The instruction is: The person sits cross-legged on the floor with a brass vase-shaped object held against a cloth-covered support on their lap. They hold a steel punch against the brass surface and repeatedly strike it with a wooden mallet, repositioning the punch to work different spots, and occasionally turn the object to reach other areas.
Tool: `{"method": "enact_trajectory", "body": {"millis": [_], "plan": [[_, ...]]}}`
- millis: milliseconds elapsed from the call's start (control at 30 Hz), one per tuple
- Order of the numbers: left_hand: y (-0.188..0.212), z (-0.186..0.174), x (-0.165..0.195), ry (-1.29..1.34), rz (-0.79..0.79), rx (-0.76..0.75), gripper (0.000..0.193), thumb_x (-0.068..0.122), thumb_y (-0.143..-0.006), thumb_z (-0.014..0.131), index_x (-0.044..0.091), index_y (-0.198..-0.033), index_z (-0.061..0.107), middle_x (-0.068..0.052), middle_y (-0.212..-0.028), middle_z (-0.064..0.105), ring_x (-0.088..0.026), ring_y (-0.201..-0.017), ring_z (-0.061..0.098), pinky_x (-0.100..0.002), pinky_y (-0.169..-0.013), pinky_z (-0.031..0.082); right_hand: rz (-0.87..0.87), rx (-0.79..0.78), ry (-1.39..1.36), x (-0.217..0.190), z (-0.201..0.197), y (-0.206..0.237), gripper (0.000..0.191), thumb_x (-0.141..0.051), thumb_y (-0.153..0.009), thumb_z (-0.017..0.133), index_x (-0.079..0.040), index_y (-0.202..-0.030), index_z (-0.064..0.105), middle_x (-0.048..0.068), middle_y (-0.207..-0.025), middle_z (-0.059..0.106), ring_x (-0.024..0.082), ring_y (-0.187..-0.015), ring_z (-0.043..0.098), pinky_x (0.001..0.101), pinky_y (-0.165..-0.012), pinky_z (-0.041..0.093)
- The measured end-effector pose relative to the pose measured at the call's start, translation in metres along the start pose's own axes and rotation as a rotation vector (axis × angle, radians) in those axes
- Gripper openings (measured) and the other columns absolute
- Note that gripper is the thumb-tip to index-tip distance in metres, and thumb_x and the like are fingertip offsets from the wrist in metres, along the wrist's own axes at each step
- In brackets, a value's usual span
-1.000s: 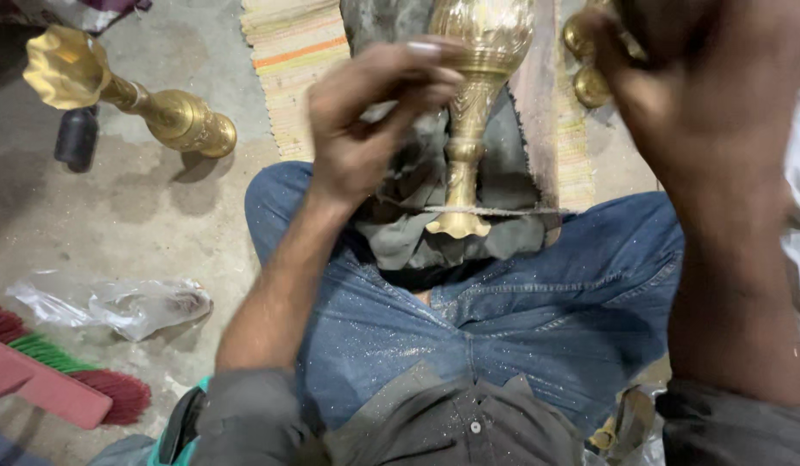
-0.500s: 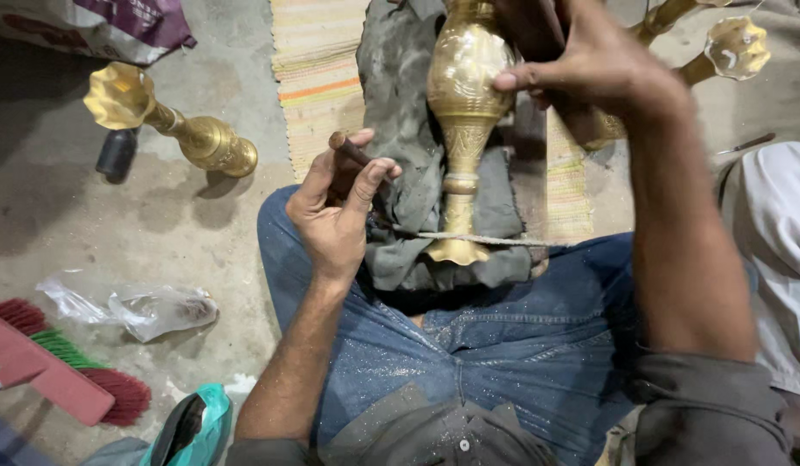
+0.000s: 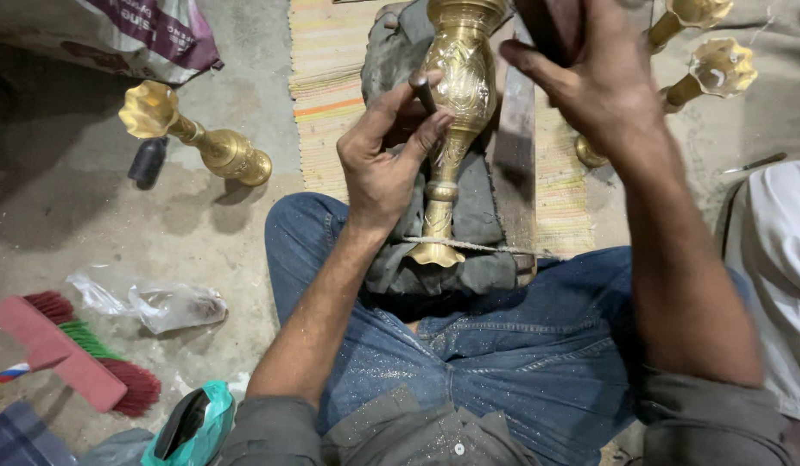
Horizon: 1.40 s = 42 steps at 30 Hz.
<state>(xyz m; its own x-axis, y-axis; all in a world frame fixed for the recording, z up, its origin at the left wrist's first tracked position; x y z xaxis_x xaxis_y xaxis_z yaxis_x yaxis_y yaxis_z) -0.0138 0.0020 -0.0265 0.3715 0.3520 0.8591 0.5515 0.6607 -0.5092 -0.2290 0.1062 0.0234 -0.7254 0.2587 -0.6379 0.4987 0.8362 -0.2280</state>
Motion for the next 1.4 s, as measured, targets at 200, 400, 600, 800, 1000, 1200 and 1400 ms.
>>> {"method": "enact_trajectory", "body": {"millis": [200, 400, 600, 800, 1000, 1200, 1400], "plan": [[-0.002, -0.002, -0.014, 0.233, 0.035, 0.030, 0.038, 0.001, -0.103, 0.072, 0.009, -0.139, 0.062, -0.005, -0.128, 0.073, -0.011, -0.102, 0.076, -0.028, -0.089, 0.068, -0.541, 0.147, 0.587, -0.057, -0.036, 0.025, 0.042, -0.015, -0.095, 0.085, -0.004, -0.130, 0.065, 0.017, -0.109, 0.071, 0.032, -0.092, 0.070, 0.0433, -0.079, 0.057], [0.004, -0.003, -0.014, -0.043, 0.148, 0.008, 0.034, 0.004, -0.105, 0.074, 0.007, -0.138, 0.063, -0.008, -0.123, 0.074, -0.012, -0.100, 0.076, -0.026, -0.084, 0.067, -0.602, 0.185, 0.747, -0.079, -0.048, 0.041, 0.036, -0.016, -0.097, 0.084, -0.003, -0.125, 0.066, 0.016, -0.104, 0.070, 0.031, -0.089, 0.069, 0.0418, -0.077, 0.055], [0.000, -0.002, -0.008, -0.259, 0.140, 0.069, 0.024, 0.015, -0.097, 0.083, 0.010, -0.118, 0.073, -0.004, -0.098, 0.078, -0.009, -0.083, 0.076, -0.023, -0.069, 0.064, -0.567, 0.193, 0.774, -0.079, -0.057, 0.045, 0.030, -0.017, -0.099, 0.083, -0.003, -0.119, 0.066, 0.015, -0.099, 0.069, 0.029, -0.087, 0.068, 0.0403, -0.075, 0.053], [0.005, 0.000, 0.005, -0.260, 0.257, 0.021, 0.018, 0.017, -0.104, 0.079, 0.010, -0.119, 0.072, -0.005, -0.107, 0.078, -0.012, -0.093, 0.078, -0.026, -0.081, 0.066, -0.548, 0.175, 0.716, -0.068, -0.051, 0.039, 0.025, -0.018, -0.101, 0.082, -0.003, -0.114, 0.067, 0.014, -0.094, 0.067, 0.028, -0.084, 0.067, 0.0388, -0.073, 0.052], [0.002, 0.002, 0.000, -0.196, 0.141, -0.017, 0.034, 0.021, -0.106, 0.076, 0.017, -0.138, 0.064, -0.006, -0.113, 0.077, -0.012, -0.096, 0.079, -0.025, -0.079, 0.070, -0.528, 0.169, 0.716, -0.065, -0.051, 0.042, 0.022, -0.019, -0.103, 0.081, -0.002, -0.108, 0.067, 0.013, -0.089, 0.066, 0.026, -0.081, 0.065, 0.0372, -0.071, 0.050], [0.003, 0.002, -0.005, -0.237, 0.119, 0.001, 0.037, 0.021, -0.104, 0.078, 0.018, -0.139, 0.065, -0.002, -0.110, 0.078, -0.009, -0.094, 0.079, -0.025, -0.078, 0.069, -0.571, 0.212, 0.821, -0.074, -0.050, 0.042, 0.012, -0.015, -0.103, 0.073, -0.005, -0.107, 0.069, 0.008, -0.082, 0.065, 0.018, -0.073, 0.063, 0.0313, -0.067, 0.049], [0.003, 0.003, -0.007, -0.242, 0.158, 0.024, 0.038, 0.019, -0.104, 0.079, 0.018, -0.139, 0.065, -0.003, -0.110, 0.078, -0.011, -0.097, 0.079, -0.026, -0.081, 0.070, -0.495, 0.154, 0.971, -0.089, -0.049, 0.039, 0.013, -0.018, -0.101, 0.075, -0.008, -0.109, 0.075, 0.007, -0.073, 0.066, 0.018, -0.061, 0.061, 0.0325, -0.059, 0.049]]}}
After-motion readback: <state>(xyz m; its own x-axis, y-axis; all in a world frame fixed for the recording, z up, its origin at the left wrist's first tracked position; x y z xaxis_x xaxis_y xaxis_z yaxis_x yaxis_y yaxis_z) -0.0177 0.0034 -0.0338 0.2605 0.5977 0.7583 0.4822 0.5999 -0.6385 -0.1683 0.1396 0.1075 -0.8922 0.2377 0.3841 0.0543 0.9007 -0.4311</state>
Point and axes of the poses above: each hand's wrist, its own y-axis away from the middle knuckle, its own z-axis out of the palm, x = y × z, the point moved 5 cm from there along -y, towards the middle knuckle
